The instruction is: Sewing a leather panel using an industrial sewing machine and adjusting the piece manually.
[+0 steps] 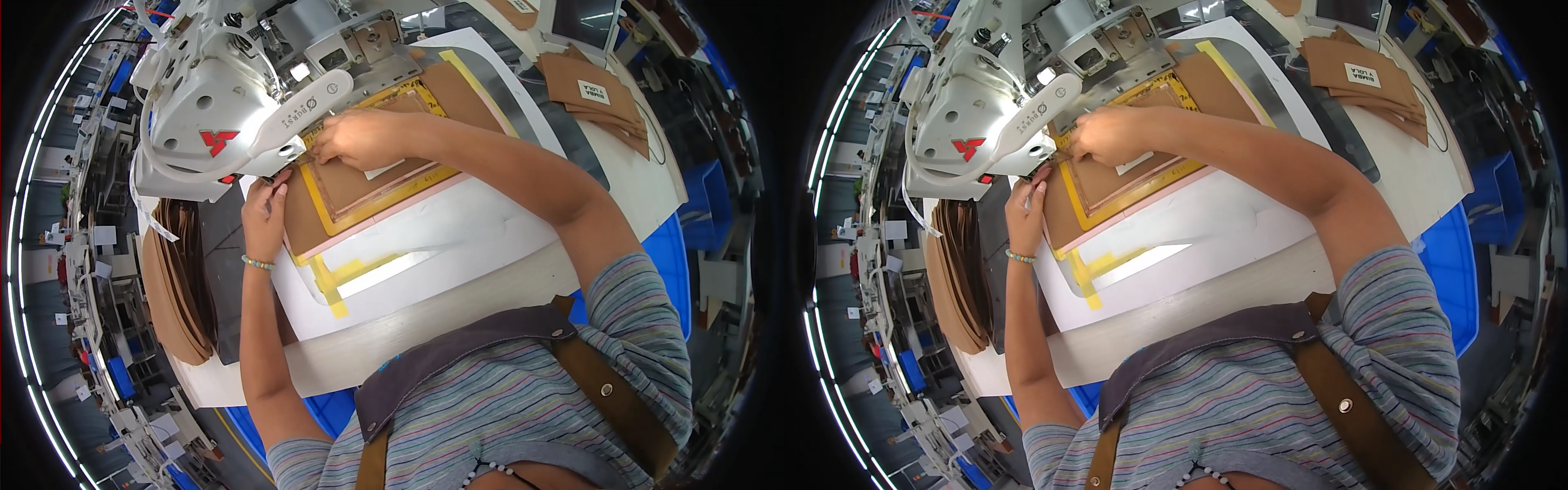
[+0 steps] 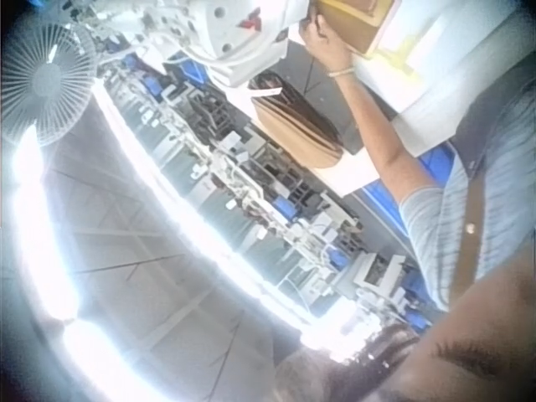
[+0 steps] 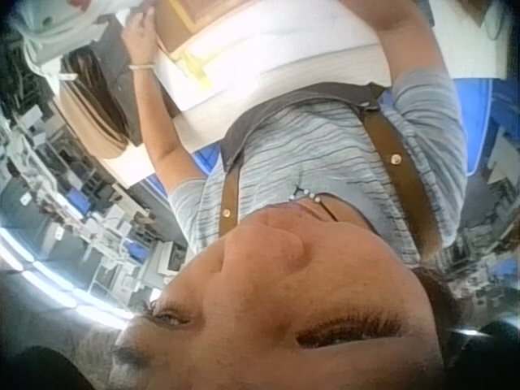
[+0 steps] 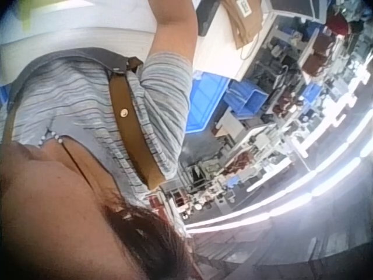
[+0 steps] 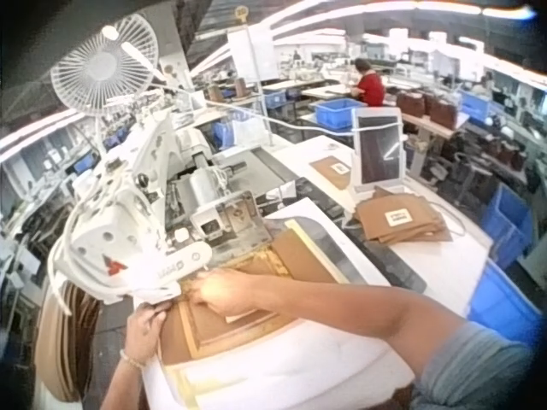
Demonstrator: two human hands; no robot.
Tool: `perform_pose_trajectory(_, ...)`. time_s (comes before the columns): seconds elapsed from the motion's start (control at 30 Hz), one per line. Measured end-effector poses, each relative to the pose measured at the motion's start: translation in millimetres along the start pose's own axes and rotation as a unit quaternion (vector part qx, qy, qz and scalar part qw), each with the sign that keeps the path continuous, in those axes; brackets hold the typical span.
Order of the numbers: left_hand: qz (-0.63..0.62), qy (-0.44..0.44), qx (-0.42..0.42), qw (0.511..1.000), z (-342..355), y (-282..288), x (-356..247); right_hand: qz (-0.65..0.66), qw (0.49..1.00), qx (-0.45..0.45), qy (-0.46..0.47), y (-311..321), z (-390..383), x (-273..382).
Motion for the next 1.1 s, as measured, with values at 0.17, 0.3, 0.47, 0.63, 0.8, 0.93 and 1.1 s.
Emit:
perform_pose_trajectory(0.17, 0.045, -0.053, 0.001, 0.998, -15, -5, -24, 0.018, 0.999, -0.037, 0.023, 9, -14, 13)
perform_pose_trajectory(0.3, 0.107, -0.086, 0.014, 0.990, -21, -5, -44, -0.090, 0.989, 0.036, -0.107, 45, -60, 1)
perform_pose_trajectory(0.47, 0.070, -0.118, 0.058, 0.989, -20, -15, -67, -0.218, 0.955, 0.053, -0.195, 37, -121, -13)
perform_pose_trajectory(0.63, 0.145, -0.160, 0.115, 0.970, -16, -42, -72, -0.269, 0.951, -0.098, -0.119, 22, -132, -7)
perform_pose_trajectory(0.8, 0.193, -0.167, 0.149, 0.955, -14, -51, -71, -0.288, 0.948, -0.075, -0.116, 21, -132, -5)
perform_pose_trajectory(0.93, 0.195, -0.153, 0.164, 0.955, -13, -49, -72, -0.330, 0.931, -0.130, -0.083, 24, -130, 2)
perform_pose_trajectory(1.1, 0.196, -0.164, 0.142, 0.956, -13, -49, -73, -0.253, 0.956, -0.031, -0.145, 29, -123, 0)
Point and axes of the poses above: each hand's wrist, its own z-axis towards the middle knuckle, its own y-axis out of the back of the hand, x = y × z, the point moved 5 cm from there along z, towards the middle knuckle, and after that the axes turned 2 degrees about -y, right-handed, at the moved point
